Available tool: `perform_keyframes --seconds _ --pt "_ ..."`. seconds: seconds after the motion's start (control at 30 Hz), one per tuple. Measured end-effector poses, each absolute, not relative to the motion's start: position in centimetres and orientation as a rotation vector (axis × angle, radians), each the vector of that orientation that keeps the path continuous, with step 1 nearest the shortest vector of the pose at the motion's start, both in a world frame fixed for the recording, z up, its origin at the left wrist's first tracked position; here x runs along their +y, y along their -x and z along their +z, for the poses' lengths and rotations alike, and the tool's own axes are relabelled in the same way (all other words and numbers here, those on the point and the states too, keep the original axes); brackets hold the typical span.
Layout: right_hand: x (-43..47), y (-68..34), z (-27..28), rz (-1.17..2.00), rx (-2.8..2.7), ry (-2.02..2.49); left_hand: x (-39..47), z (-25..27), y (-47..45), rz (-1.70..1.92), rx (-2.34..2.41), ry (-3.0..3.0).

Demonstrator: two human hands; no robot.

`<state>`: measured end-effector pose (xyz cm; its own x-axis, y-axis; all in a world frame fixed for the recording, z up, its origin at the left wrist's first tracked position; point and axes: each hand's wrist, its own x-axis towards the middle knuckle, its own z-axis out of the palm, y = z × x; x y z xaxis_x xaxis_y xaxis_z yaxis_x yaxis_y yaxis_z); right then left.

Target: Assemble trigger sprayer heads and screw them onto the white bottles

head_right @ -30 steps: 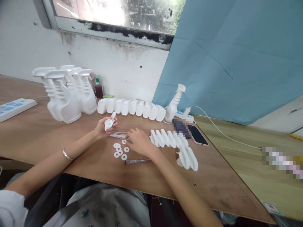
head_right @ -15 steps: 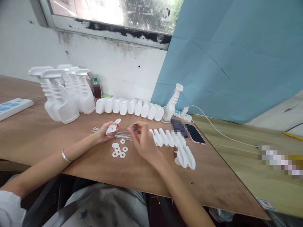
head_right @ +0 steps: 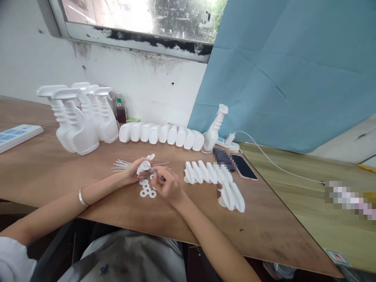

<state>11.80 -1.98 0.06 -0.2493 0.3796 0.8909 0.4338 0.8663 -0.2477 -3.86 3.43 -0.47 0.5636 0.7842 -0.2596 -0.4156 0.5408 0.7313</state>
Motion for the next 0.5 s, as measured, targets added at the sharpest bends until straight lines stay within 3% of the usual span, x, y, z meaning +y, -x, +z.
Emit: perform_keyframes --seconds 0.17,0.5 --pt "-2.1 -11.4 0.2 -0.275 -2.013 0.726 3.7 -0.9 3.8 0.785 0.632 -0.660" --pt "-1.0 -11.7 -0.7 -0.221 -1.758 0.778 3.5 -1.1 3.7 0.800 0.643 -0.664"
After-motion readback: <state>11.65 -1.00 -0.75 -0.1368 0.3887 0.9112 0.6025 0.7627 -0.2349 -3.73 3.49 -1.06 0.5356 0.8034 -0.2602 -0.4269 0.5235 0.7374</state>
